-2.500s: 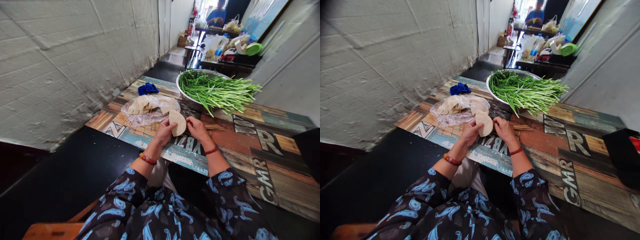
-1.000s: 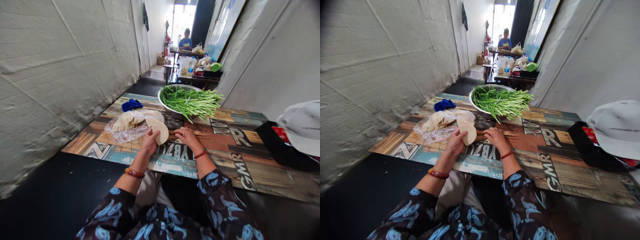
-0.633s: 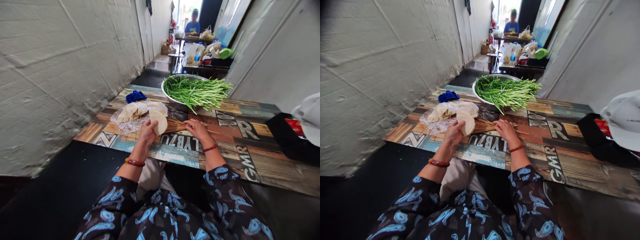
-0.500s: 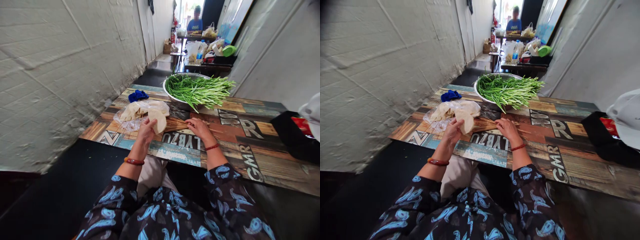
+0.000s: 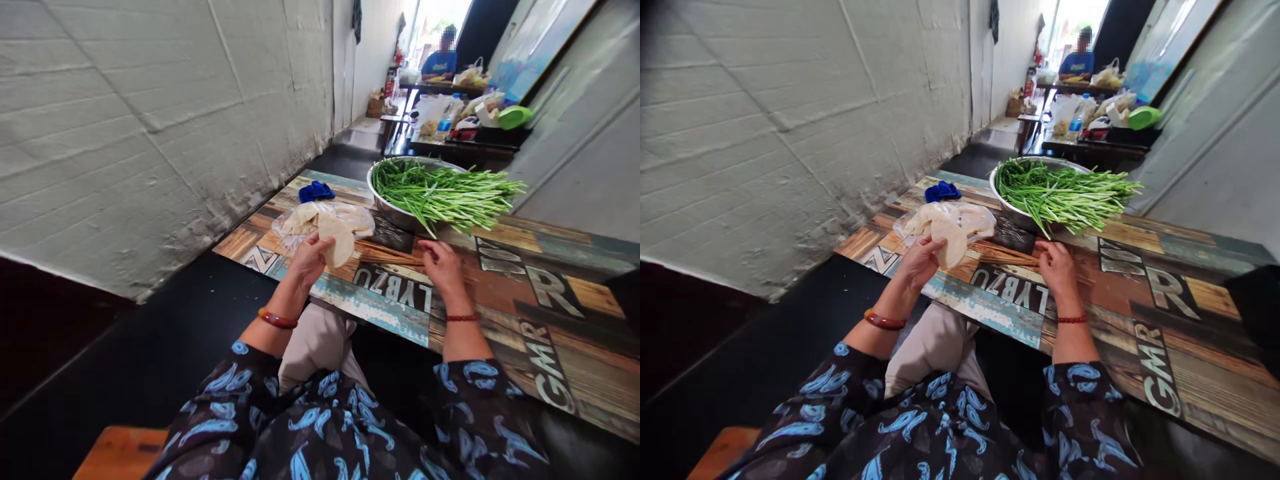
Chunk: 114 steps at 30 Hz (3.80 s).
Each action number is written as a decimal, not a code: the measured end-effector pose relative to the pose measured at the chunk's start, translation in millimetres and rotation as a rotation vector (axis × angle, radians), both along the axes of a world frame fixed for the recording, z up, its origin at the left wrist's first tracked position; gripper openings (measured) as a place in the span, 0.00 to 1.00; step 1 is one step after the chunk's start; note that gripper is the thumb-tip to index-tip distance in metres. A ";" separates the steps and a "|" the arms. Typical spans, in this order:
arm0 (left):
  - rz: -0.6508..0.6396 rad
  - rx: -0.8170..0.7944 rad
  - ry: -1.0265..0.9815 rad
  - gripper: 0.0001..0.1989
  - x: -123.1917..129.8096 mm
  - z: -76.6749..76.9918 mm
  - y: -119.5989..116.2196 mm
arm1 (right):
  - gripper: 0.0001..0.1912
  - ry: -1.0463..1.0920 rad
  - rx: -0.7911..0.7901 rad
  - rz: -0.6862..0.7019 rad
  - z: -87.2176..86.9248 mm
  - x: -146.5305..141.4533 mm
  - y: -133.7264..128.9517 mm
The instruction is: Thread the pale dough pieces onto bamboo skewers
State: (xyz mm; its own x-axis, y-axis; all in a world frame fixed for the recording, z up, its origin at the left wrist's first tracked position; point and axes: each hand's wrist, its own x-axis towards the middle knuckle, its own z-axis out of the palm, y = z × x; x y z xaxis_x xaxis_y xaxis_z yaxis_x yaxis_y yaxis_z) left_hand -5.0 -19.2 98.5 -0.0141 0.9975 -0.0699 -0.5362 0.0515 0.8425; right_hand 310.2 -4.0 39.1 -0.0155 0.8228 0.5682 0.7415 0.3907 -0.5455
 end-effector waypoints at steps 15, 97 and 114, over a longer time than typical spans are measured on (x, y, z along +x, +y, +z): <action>-0.157 -0.043 -0.092 0.21 33.3 -10.4 -15.8 | 0.18 -0.067 -0.119 0.222 9.8 -79.1 -56.2; -0.092 0.096 -0.011 0.18 58.0 -4.6 106.1 | 0.22 0.714 -0.681 0.212 31.4 -111.2 -13.7; -0.102 0.102 0.060 0.20 62.5 -4.4 101.7 | 0.22 0.795 -0.663 0.185 22.2 -113.1 -9.2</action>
State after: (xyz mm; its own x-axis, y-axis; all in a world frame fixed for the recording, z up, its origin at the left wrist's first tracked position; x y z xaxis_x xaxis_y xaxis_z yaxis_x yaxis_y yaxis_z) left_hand 57.5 82.5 94.0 0.0870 0.9958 0.0297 -0.4807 0.0158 0.8768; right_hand 197.1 -13.2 61.4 0.0070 0.9956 -0.0933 0.0358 -0.0934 -0.9950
